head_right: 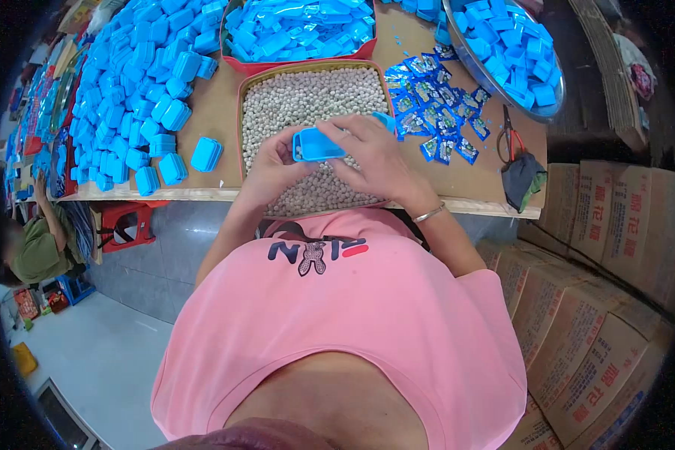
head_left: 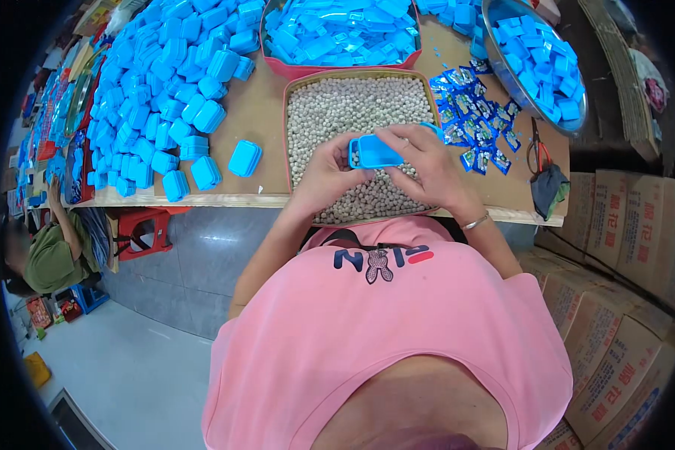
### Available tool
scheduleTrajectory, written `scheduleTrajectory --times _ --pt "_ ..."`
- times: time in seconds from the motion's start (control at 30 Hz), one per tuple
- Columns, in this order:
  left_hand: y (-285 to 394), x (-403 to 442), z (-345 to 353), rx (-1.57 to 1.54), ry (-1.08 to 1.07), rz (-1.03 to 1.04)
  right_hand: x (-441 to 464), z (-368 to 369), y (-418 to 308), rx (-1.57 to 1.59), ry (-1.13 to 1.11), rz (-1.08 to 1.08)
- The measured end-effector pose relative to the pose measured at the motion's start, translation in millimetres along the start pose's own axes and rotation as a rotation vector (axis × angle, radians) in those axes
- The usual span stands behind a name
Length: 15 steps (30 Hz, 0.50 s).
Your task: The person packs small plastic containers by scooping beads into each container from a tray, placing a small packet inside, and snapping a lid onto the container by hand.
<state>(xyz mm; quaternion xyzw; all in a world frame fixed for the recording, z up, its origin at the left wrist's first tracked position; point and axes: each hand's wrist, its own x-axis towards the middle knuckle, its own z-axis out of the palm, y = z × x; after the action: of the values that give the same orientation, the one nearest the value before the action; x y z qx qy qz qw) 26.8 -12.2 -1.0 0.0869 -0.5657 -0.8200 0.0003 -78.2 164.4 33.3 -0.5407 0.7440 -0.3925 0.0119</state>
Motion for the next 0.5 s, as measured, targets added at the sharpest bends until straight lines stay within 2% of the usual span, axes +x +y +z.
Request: scheduleTrajectory --times 0.27,0.43,0.5 --pt "-3 -1 0 0.045 0.057 0.08 4 21 -1 -0.245 0.05 -0.112" --pt "11 -5 6 -0.024 0.002 0.15 1 26 -9 -0.321 0.093 -0.164" --pt "7 -5 6 0.002 0.045 0.152 3 19 -17 0.002 0.099 -0.063"
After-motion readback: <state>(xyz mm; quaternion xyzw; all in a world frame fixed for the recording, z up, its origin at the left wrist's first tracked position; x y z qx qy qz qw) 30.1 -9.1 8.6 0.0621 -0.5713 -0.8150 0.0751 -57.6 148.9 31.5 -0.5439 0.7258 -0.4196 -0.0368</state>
